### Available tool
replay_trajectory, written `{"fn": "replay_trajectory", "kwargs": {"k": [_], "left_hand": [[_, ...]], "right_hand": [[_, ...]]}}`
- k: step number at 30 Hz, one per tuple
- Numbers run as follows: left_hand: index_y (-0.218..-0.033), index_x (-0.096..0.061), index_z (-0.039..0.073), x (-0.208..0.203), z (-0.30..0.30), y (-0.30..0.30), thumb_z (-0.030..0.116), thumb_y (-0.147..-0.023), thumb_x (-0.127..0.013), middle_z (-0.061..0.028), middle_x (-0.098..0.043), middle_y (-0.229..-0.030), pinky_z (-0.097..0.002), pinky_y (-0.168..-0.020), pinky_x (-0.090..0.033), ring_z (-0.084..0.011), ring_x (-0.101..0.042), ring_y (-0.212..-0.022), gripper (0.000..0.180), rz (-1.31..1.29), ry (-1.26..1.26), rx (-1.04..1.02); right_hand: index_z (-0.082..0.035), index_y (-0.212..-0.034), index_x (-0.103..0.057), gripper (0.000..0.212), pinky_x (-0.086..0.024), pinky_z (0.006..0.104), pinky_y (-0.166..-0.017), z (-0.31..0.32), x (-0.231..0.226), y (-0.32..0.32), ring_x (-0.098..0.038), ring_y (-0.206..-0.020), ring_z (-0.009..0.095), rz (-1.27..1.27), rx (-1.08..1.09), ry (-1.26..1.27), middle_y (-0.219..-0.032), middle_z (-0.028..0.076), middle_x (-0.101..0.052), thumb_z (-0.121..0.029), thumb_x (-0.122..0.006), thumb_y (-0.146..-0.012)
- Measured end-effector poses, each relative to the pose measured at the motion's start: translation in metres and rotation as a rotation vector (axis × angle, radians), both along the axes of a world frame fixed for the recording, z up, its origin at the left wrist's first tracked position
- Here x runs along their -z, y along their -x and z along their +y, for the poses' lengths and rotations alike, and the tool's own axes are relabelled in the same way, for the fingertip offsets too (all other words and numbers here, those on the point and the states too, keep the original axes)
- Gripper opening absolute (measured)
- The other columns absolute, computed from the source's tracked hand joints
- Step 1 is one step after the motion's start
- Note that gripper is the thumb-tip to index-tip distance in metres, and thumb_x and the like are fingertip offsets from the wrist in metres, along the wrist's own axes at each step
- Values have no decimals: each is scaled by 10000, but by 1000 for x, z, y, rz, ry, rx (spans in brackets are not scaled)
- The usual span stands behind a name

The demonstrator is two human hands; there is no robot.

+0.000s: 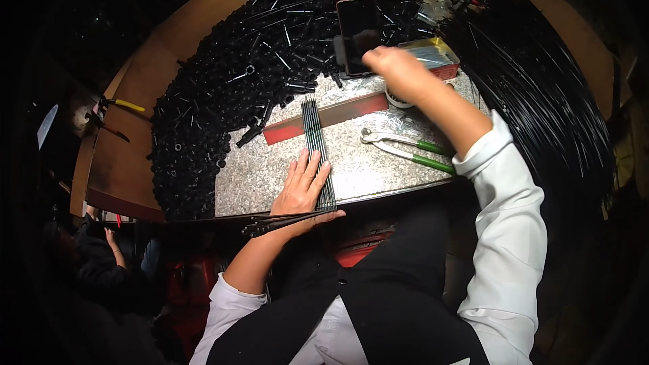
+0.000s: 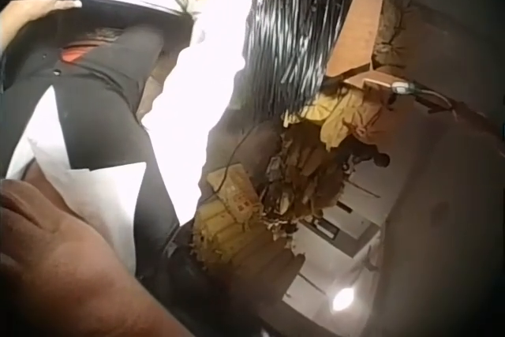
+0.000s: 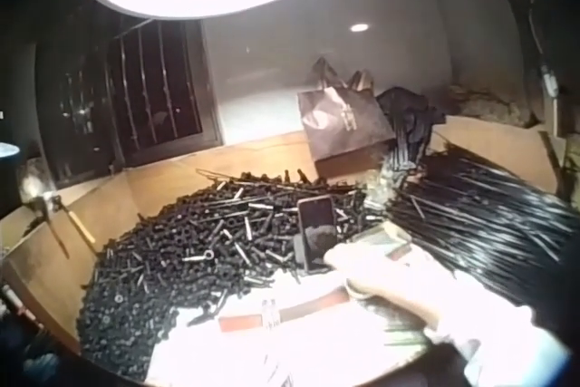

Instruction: Assembling small black plastic components onto metal rods using pliers and a hammer at a factory workbench.

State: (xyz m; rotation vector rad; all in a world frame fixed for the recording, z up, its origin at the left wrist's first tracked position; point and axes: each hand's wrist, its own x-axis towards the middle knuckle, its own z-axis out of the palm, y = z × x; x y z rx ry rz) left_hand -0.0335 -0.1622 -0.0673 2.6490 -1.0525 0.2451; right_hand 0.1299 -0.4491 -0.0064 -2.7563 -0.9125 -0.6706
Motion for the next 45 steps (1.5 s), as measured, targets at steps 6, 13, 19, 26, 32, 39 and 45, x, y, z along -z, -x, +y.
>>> {"fn": "replay_trajectory", "kwargs": {"k": [6, 13, 19, 26, 32, 39, 45], "left_hand": [[-1384, -362, 4, -4, -2, 1, 517, -686, -737, -258, -266, -1454, -552, -1101, -201, -432, -186, -1378, 944, 12, -6, 0], [-1377, -369, -3, -6, -1, 1, 514, -684, -740, -252, -268, -1457, -546, -1104, -199, -428, -187, -1379, 941, 28, -2, -9], [-1363, -388, -9, -2, 0, -1, 517, -685, -737, -254, -280, -1450, -546, -1102, -204, -427, -193, -1378, 926, 19, 22, -1], [-1348, -400, -27, -2, 0, -1, 538, -709, -709, -264, -298, -1436, -554, -1094, -210, -433, -203, -1373, 907, -1, 26, -11], [-1343, -412, -19, -1, 2, -1, 579, -782, -584, -265, -336, -1413, -578, -1060, -256, -447, -258, -1345, 838, -48, 6, 11], [-1367, -376, -19, -4, 5, 0, 243, -694, -731, -227, -281, -1457, -568, -1069, -263, -435, -216, -1367, 804, 9, 16, 17], [-1362, -376, -32, 0, 8, 1, 183, -670, -723, -215, -297, -1455, -567, -1072, -263, -435, -222, -1365, 803, -6, 52, 23]], "right_hand": [[-81, -1098, -608, 309, -511, 376, -758, 55, 28, 8, -592, -894, 274, 41, -138, 112, -908, 114, -571, -70, -509, -806], [-86, -1133, -605, 325, -516, 382, -725, 67, 33, 10, -593, -904, 281, 22, -109, 192, -913, 137, -569, -109, -506, -825], [-78, -1025, -646, 248, -527, 376, -674, 68, 38, 8, -609, -852, 270, -73, -129, 133, -876, 126, -585, -125, -514, -821], [-82, -1065, -639, 277, -519, 384, -697, 67, 36, 9, -604, -863, 271, -41, -123, 122, -894, 137, -585, -121, -506, -825], [-104, -1178, -609, 372, -497, 358, -757, 69, 32, 13, -577, -902, 260, 23, -85, 166, -928, 106, -559, -100, -481, -828], [-137, -1182, -619, 384, -490, 363, -736, 68, 34, 12, -580, -893, 255, 15, -99, 137, -928, 96, -566, -79, -487, -826], [-137, -1172, -623, 384, -495, 362, -715, 70, 31, 13, -582, -875, 253, 9, -100, 131, -910, 92, -560, -64, -499, -816]]}}
